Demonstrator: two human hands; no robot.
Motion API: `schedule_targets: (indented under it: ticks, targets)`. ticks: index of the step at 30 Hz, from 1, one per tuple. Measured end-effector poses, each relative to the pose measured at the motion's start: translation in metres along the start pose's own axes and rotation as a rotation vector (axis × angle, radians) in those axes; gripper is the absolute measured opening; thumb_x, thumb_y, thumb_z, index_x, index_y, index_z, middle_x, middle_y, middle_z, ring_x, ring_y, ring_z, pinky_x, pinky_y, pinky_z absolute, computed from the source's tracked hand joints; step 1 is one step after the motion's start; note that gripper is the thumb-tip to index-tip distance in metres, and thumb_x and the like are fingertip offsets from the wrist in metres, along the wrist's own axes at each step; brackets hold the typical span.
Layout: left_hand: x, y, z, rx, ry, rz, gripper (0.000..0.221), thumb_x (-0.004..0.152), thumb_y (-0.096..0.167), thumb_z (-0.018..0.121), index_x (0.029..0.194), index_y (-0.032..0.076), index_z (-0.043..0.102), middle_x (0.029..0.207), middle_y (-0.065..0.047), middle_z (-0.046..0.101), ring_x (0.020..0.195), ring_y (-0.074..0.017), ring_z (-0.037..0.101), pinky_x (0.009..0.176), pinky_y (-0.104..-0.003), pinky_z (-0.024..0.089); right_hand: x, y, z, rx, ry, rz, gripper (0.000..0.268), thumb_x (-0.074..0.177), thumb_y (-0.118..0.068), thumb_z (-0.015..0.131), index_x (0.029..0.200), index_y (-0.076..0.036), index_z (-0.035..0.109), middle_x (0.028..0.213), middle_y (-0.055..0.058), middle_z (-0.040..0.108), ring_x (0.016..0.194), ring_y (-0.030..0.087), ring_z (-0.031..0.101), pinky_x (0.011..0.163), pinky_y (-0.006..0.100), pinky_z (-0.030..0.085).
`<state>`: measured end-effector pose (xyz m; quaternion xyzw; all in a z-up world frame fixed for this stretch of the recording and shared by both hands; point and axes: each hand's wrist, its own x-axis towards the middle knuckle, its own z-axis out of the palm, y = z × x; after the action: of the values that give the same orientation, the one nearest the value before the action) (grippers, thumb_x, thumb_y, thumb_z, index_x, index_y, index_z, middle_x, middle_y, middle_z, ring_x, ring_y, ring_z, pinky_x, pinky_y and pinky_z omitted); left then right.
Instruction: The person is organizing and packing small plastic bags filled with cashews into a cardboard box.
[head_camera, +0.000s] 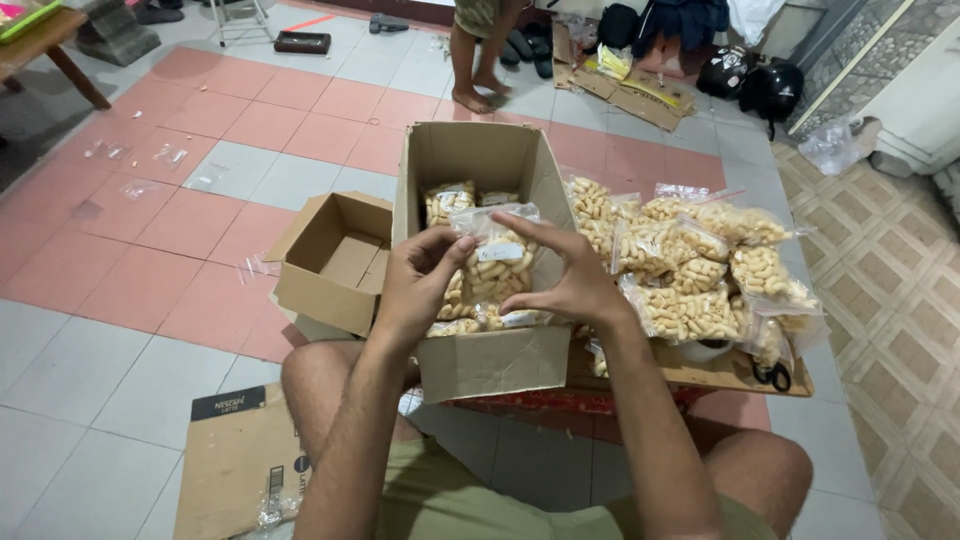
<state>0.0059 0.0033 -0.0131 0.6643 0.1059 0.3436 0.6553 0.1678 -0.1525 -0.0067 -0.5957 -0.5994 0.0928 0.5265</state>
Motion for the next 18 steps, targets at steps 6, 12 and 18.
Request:
schedule_targets:
  ticks: [6,12,18]
  targets:
    - [-0.006,0.025,0.008,0.005,-0.015,0.009,0.01,0.102,0.017,0.077,0.099,0.008,0.081,0.088,-0.003,0.078,0.091,-0.0088,0.063,0.089,-0.035,0.06,-0.001,0.007,0.007,-0.09,0.065,0.011,0.086,0.064,-0.013,0.105,0.142,-0.015,0.07,0.132,0.009,0.078,0.129,0.035,0.069,0.114,0.053,0.049]
    - [0.001,-0.005,0.005,0.033,0.042,0.097,0.011,0.099,0.015,0.082,0.1,0.005,0.081,0.105,-0.014,0.08,0.098,-0.0194,0.078,0.092,-0.038,0.064,-0.001,0.012,0.008,-0.127,0.102,0.116,0.071,0.063,-0.014,0.105,0.129,-0.017,0.077,0.117,0.012,0.078,0.104,0.034,0.074,0.092,0.045,0.06]
    - [-0.002,0.0,0.002,0.166,0.04,0.156,0.025,0.098,0.016,0.082,0.116,0.0,0.073,0.133,-0.023,0.056,0.123,-0.0474,0.069,0.099,-0.055,0.061,0.0,0.04,0.006,-0.224,0.149,0.094,0.066,0.071,-0.024,0.103,0.129,-0.016,0.074,0.14,0.022,0.053,0.127,0.05,0.063,0.098,0.05,0.061]
